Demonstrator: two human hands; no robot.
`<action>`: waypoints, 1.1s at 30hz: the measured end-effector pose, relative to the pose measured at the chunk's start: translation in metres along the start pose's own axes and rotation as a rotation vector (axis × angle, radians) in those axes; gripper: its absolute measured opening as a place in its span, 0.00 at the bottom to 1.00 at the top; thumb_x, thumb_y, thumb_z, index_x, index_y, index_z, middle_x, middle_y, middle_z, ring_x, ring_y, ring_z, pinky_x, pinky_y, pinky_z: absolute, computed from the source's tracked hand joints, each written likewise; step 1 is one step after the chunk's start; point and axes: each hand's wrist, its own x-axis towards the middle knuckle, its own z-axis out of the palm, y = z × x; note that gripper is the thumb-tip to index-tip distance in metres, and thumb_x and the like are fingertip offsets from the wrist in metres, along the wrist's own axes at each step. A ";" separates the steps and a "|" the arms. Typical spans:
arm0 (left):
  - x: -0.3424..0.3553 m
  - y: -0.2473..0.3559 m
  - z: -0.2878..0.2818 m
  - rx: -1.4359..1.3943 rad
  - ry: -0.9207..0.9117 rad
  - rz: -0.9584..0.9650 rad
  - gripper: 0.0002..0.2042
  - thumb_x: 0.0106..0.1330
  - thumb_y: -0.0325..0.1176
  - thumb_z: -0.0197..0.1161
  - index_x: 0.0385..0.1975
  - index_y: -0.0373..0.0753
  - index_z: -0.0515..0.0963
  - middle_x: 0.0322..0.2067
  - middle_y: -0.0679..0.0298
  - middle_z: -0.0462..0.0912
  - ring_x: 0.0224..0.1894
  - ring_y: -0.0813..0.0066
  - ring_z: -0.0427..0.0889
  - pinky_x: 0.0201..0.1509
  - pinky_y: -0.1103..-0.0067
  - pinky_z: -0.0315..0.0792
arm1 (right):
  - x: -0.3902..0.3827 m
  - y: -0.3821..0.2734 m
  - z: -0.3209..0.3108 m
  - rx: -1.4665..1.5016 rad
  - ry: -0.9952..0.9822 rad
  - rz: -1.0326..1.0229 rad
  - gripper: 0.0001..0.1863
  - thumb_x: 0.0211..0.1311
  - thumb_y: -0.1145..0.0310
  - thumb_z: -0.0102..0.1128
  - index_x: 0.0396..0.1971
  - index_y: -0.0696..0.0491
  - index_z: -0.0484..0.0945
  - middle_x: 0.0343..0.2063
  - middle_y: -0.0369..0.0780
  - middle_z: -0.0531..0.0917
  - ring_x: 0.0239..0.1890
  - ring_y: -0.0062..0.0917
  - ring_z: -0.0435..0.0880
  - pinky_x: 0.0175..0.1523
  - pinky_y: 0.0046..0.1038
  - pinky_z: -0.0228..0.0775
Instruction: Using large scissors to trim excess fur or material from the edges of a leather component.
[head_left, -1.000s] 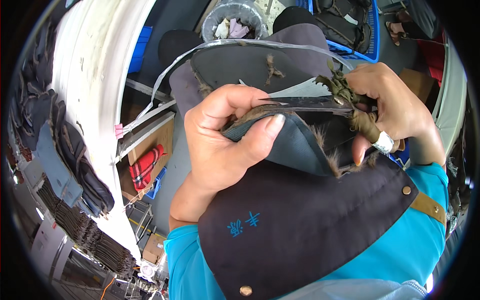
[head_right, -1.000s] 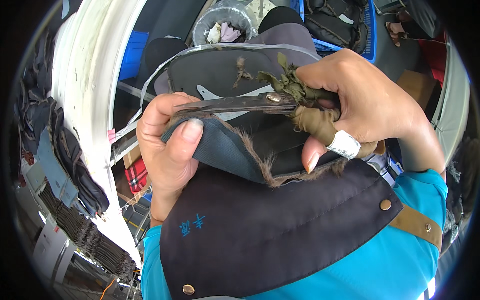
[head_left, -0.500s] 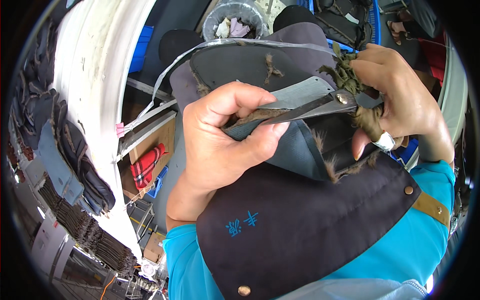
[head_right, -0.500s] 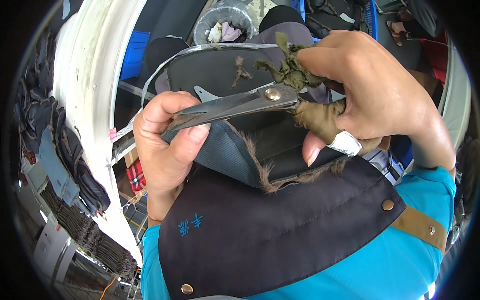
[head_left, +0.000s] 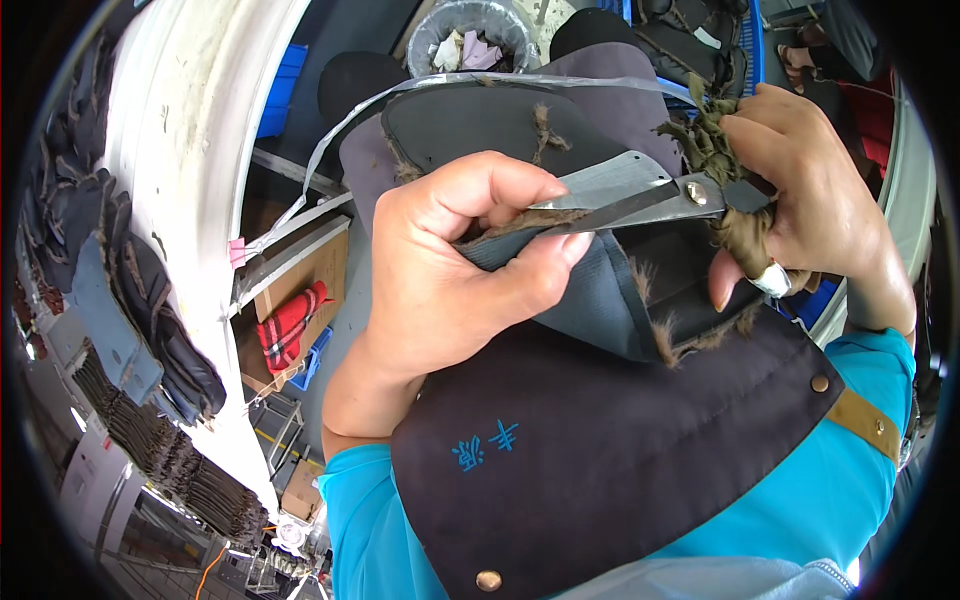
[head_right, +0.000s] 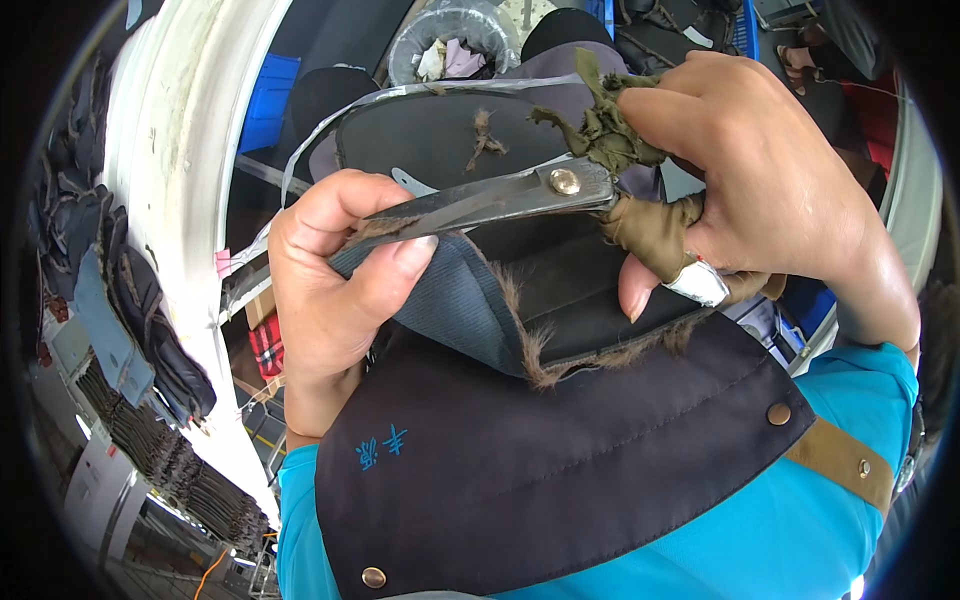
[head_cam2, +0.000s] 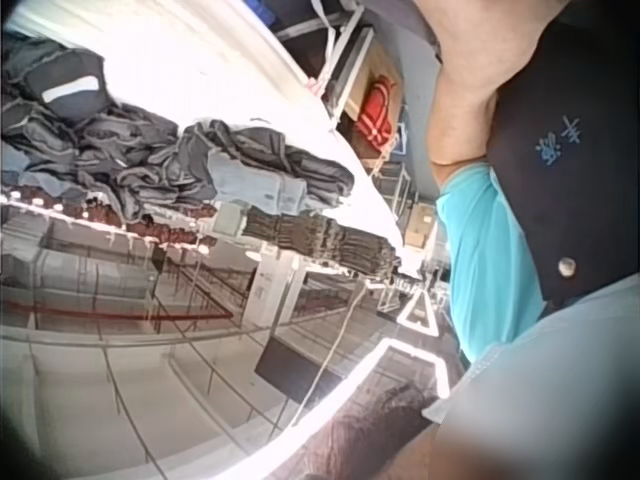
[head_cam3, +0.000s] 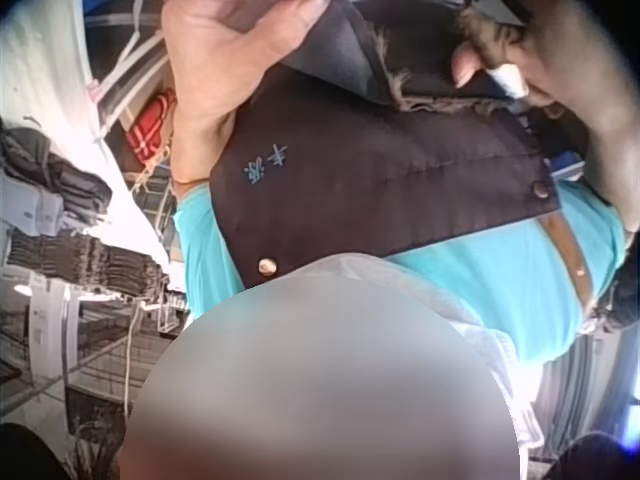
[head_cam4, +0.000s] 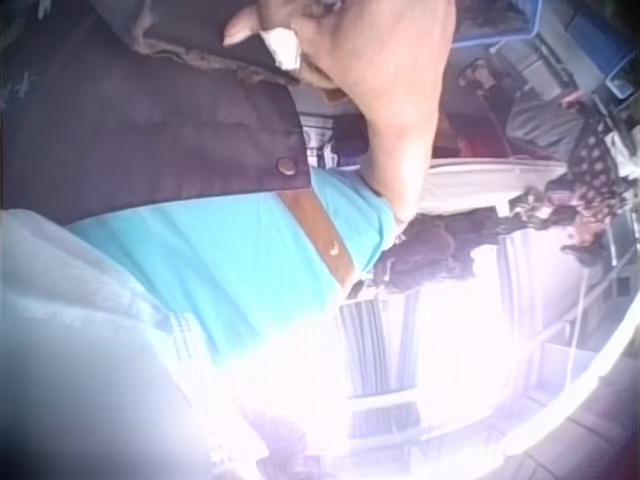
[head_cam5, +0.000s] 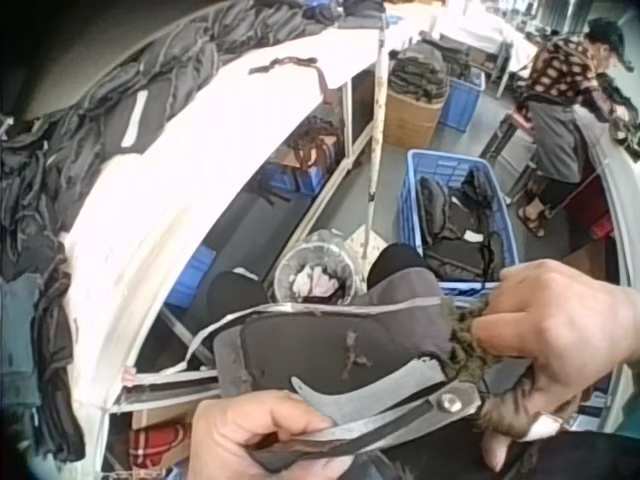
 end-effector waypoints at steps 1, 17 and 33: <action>0.001 -0.001 -0.001 0.006 -0.009 0.005 0.08 0.51 0.17 0.60 0.31 0.30 0.74 0.26 0.66 0.80 0.29 0.89 0.74 0.34 0.89 0.68 | 0.000 -0.001 0.000 0.000 -0.002 0.000 0.20 0.24 0.63 0.63 0.19 0.59 0.67 0.16 0.44 0.65 0.21 0.40 0.64 0.26 0.34 0.55; 0.005 0.005 0.001 0.029 -0.042 -0.073 0.07 0.51 0.18 0.61 0.30 0.31 0.75 0.27 0.67 0.80 0.30 0.89 0.76 0.34 0.89 0.69 | 0.002 -0.002 -0.001 -0.111 0.064 -0.034 0.19 0.22 0.65 0.61 0.18 0.58 0.66 0.16 0.43 0.65 0.21 0.40 0.63 0.27 0.34 0.55; 0.008 0.008 0.006 0.004 -0.005 -0.179 0.06 0.49 0.21 0.62 0.27 0.33 0.75 0.24 0.69 0.78 0.28 0.88 0.73 0.34 0.89 0.67 | 0.008 -0.001 -0.002 -0.146 0.039 -0.074 0.19 0.21 0.67 0.60 0.18 0.59 0.65 0.16 0.44 0.65 0.22 0.40 0.65 0.27 0.34 0.57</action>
